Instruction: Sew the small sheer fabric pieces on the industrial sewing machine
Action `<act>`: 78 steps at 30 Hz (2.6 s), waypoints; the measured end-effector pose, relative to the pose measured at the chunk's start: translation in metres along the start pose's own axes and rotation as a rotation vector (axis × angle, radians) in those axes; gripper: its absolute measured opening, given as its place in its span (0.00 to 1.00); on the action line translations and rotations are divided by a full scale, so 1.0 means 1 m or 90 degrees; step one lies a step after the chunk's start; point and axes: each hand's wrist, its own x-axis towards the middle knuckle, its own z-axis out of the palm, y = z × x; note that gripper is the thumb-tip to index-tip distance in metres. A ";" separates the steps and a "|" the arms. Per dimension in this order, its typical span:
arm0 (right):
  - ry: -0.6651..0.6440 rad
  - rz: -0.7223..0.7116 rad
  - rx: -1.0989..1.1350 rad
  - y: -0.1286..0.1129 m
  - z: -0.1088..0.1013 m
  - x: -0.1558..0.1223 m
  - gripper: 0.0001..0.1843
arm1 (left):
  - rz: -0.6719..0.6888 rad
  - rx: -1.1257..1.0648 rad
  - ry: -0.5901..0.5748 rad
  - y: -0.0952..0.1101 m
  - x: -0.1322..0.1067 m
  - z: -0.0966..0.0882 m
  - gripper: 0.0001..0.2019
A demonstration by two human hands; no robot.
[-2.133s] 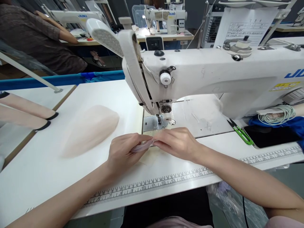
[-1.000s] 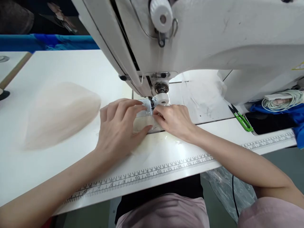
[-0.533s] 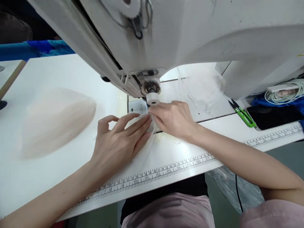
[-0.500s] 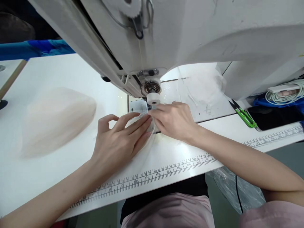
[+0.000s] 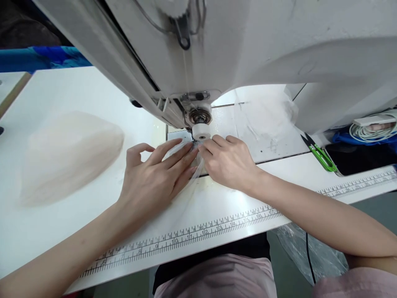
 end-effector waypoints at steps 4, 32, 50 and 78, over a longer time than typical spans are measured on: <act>0.000 -0.002 -0.003 0.001 0.001 0.000 0.16 | -0.006 -0.008 0.003 0.001 0.001 0.000 0.14; 0.029 -0.008 0.013 0.005 -0.002 0.002 0.16 | -0.013 -0.074 0.029 -0.003 0.003 -0.005 0.12; 0.047 0.230 0.375 0.014 0.003 0.006 0.11 | -0.250 -0.473 -0.153 -0.018 0.023 -0.010 0.12; 0.032 -0.031 0.168 0.005 -0.010 -0.004 0.15 | 0.154 -0.012 -0.004 -0.012 -0.006 -0.011 0.16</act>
